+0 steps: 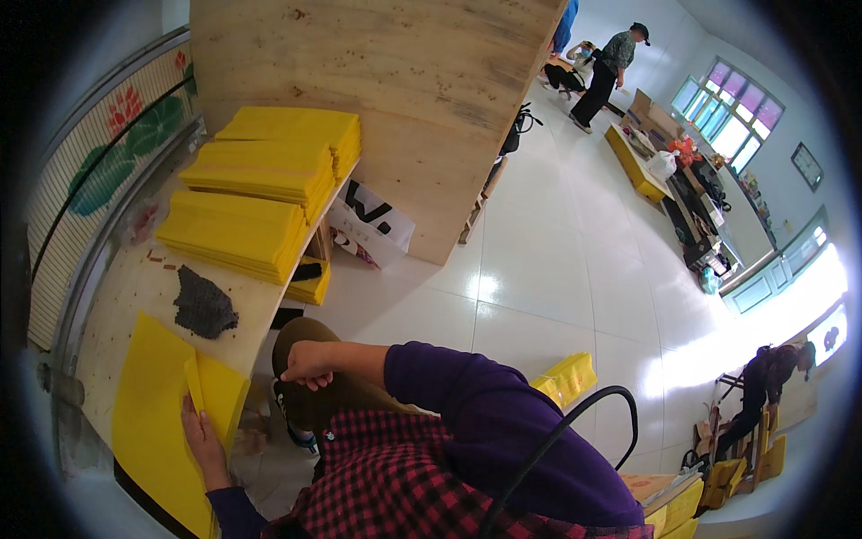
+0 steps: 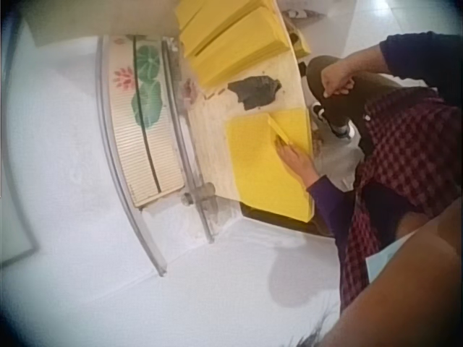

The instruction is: The person folds yellow sheets on a wooden table, aligning edges and pressing creases. They repeatedly pick up sheets, fold them in half, and stack them on the table.

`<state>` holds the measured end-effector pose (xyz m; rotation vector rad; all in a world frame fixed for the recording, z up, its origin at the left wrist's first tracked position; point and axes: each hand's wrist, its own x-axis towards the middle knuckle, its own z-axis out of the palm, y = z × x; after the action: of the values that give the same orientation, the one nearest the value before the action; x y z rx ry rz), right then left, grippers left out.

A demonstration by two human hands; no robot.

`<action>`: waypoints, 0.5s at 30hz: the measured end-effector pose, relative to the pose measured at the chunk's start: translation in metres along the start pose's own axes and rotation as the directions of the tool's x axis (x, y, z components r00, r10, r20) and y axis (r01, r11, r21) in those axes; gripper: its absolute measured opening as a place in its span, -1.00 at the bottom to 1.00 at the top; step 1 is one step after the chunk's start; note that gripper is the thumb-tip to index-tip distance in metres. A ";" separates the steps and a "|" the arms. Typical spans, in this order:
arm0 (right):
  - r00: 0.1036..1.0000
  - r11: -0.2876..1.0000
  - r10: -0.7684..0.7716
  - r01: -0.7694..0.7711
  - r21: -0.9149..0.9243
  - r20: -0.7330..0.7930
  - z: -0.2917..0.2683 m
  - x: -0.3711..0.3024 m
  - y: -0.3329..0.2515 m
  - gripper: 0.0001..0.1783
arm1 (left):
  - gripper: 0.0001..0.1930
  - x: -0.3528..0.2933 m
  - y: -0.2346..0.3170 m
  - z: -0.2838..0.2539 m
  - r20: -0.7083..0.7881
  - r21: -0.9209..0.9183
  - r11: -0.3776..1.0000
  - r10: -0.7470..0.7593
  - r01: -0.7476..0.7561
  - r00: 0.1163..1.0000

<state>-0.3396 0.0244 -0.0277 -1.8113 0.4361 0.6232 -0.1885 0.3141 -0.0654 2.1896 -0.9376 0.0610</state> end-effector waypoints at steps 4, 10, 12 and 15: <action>1.000 1.000 0.006 -0.006 -0.004 -0.007 0.001 0.001 -0.001 -0.54 | -0.57 0.000 0.000 -0.001 0.010 0.021 1.000 0.014 -0.014 1.000; 1.000 0.999 0.019 -0.020 -0.033 -0.011 0.001 0.002 -0.001 -0.53 | -0.58 -0.001 0.002 -0.001 0.009 0.024 1.000 0.009 -0.010 1.000; 1.000 0.999 0.014 -0.014 -0.030 -0.014 0.001 0.002 -0.001 -0.53 | -0.58 0.000 0.003 -0.002 0.016 0.030 0.999 0.019 -0.019 1.000; 1.000 0.999 0.005 -0.005 -0.040 -0.020 0.002 0.003 0.000 -0.53 | -0.58 0.001 0.003 -0.003 0.030 0.046 0.999 0.028 -0.029 0.999</action>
<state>-0.3380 0.0264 -0.0304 -1.8560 0.4446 0.6216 -0.1892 0.3143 -0.0615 2.2251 -0.9930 0.0652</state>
